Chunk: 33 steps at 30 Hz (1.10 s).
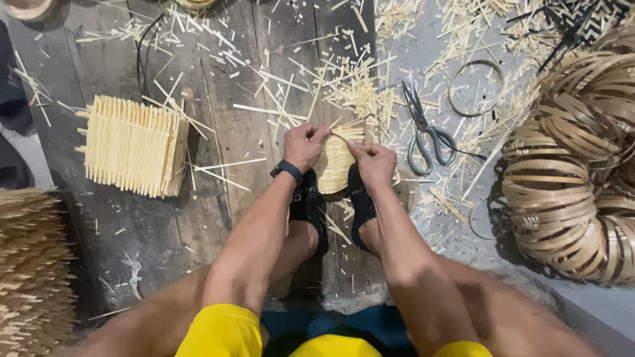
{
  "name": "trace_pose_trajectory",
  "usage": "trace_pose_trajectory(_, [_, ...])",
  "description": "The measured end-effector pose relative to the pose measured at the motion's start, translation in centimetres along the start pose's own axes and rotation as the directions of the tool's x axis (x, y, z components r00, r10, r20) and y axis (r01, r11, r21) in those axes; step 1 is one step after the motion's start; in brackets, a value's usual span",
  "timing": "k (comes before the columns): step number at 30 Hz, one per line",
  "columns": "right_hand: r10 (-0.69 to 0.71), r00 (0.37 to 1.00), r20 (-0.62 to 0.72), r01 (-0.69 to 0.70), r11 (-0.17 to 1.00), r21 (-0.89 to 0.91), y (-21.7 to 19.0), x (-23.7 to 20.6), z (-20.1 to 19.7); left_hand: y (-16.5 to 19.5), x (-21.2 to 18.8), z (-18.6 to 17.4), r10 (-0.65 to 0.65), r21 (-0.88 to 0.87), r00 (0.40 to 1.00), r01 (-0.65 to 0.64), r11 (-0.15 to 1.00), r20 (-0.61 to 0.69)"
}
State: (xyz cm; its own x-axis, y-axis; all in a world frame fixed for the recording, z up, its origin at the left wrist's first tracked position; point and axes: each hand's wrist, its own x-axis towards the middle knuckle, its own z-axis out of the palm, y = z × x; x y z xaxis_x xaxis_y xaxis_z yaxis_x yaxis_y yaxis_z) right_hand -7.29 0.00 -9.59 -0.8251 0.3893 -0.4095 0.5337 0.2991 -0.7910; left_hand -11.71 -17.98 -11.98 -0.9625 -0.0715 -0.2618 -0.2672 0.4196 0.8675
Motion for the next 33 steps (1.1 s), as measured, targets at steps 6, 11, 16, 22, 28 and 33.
trace_pose_trajectory(6, [0.192, 0.975, 0.113, -0.201, 0.977, 0.069, 0.8, 4.0, -0.5, -1.1, 2.4, 1.1, -0.113, -0.373, 0.979, 0.171, 0.912, 0.172])
trace_pose_trajectory(11, [-0.235, 0.963, 0.131, 0.210, 0.961, 0.177, -0.8, 3.7, 0.5, -1.2, 0.7, 1.0, -0.107, -0.644, 0.979, 0.194, 0.740, 0.173])
trace_pose_trajectory(16, [-0.432, 0.845, 0.315, 0.483, 0.870, -0.101, -4.0, 3.2, 3.4, -0.7, -4.5, 0.3, 0.122, 0.001, 0.900, -0.134, 0.991, -0.418])
trace_pose_trajectory(22, [-0.111, 0.926, 0.361, 0.179, 0.970, -0.162, -4.7, 1.8, 3.8, -2.6, -5.2, -0.3, -0.356, -0.296, 0.912, 0.290, 0.910, -0.203])
trace_pose_trajectory(28, [-0.376, 0.892, 0.251, 0.423, 0.890, -0.171, -8.1, 1.2, -10.4, -1.3, -7.7, -3.0, -0.153, -0.281, 0.979, 0.186, 0.941, 0.136])
trace_pose_trajectory(33, [-0.118, 0.898, 0.424, 0.434, 0.083, -0.897, -11.5, -2.3, -31.4, 5.1, -13.9, -1.5, 0.172, -0.198, 0.980, -0.149, 0.969, 0.100])
